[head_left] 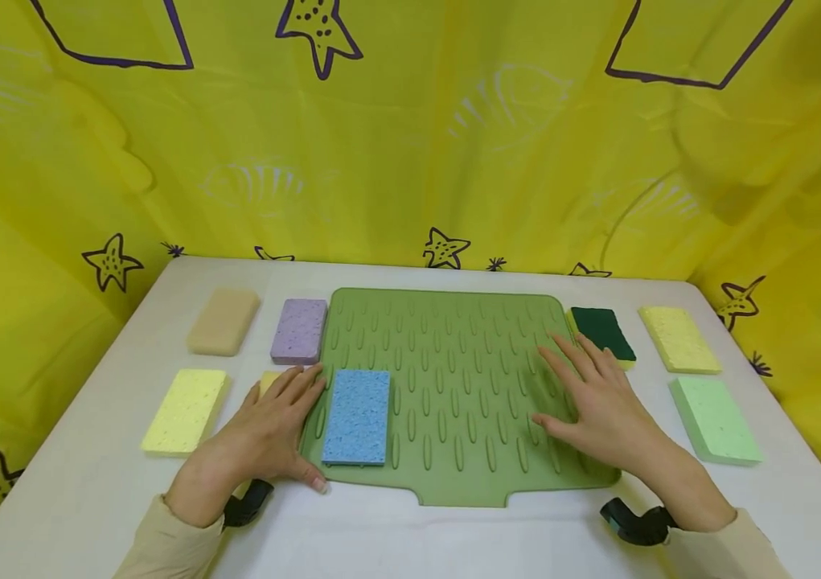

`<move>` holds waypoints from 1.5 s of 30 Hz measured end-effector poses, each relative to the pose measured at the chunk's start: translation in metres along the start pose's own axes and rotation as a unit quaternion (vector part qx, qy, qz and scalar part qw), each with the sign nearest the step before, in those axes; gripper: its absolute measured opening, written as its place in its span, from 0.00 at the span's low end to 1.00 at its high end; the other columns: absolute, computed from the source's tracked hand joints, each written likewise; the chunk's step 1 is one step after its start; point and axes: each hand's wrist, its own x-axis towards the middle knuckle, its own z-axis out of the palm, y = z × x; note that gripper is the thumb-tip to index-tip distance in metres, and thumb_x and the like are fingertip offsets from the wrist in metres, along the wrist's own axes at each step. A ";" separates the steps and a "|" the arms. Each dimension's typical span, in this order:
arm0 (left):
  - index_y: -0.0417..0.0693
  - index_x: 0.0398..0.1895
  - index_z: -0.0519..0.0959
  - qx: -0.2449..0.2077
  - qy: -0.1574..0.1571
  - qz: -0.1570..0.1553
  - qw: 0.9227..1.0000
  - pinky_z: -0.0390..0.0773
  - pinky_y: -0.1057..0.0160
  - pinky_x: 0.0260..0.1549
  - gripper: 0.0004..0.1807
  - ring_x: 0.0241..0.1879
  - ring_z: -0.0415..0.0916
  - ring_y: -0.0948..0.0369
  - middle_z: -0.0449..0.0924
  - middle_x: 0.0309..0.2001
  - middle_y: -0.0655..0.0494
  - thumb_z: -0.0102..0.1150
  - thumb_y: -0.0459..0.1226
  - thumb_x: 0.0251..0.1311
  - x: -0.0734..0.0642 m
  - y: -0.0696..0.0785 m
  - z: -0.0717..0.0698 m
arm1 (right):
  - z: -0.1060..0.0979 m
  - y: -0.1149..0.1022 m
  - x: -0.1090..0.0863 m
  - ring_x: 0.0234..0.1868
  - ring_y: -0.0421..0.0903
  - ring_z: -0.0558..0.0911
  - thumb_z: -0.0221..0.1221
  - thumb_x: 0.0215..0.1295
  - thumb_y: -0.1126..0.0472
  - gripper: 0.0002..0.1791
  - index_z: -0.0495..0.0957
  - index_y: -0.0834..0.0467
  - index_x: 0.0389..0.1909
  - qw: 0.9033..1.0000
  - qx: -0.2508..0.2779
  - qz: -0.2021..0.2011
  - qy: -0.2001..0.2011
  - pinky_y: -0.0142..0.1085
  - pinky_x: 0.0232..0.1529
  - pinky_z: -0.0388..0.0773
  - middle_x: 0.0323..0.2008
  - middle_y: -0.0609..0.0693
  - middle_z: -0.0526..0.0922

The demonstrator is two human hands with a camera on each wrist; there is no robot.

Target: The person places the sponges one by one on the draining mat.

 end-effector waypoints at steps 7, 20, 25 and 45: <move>0.41 0.77 0.54 -0.009 -0.018 -0.001 1.000 0.52 0.22 0.63 0.77 0.77 0.47 0.40 0.47 0.80 0.46 0.71 0.73 0.22 0.004 0.004 0.001 | -0.007 0.030 -0.025 0.76 0.68 0.50 0.71 0.53 0.48 0.48 0.63 0.61 0.72 1.000 -0.006 0.029 0.011 0.70 0.71 0.41 0.76 0.62 0.55; 0.42 0.77 0.57 -0.004 -0.002 -0.006 1.000 0.55 0.22 0.60 0.78 0.75 0.50 0.40 0.49 0.79 0.47 0.66 0.77 0.20 -0.004 0.000 0.003 | -0.018 0.076 -0.051 0.73 0.73 0.51 0.69 0.56 0.49 0.47 0.60 0.63 0.73 0.998 -0.021 0.068 0.000 0.72 0.66 0.46 0.76 0.65 0.53; 0.41 0.76 0.57 -0.003 0.006 -0.004 1.000 0.56 0.22 0.60 0.78 0.75 0.51 0.40 0.50 0.79 0.46 0.65 0.78 0.20 -0.007 -0.002 0.004 | -0.021 0.090 -0.063 0.67 0.76 0.56 0.69 0.55 0.48 0.45 0.64 0.67 0.69 0.995 -0.026 0.096 -0.019 0.72 0.60 0.53 0.72 0.69 0.57; 0.41 0.75 0.58 0.001 0.013 0.010 1.000 0.57 0.22 0.59 0.77 0.74 0.52 0.39 0.51 0.78 0.46 0.66 0.78 0.19 -0.002 0.000 0.001 | -0.029 0.129 -0.096 0.63 0.80 0.55 0.73 0.51 0.54 0.49 0.59 0.71 0.69 0.985 0.033 0.124 -0.116 0.75 0.57 0.53 0.70 0.78 0.53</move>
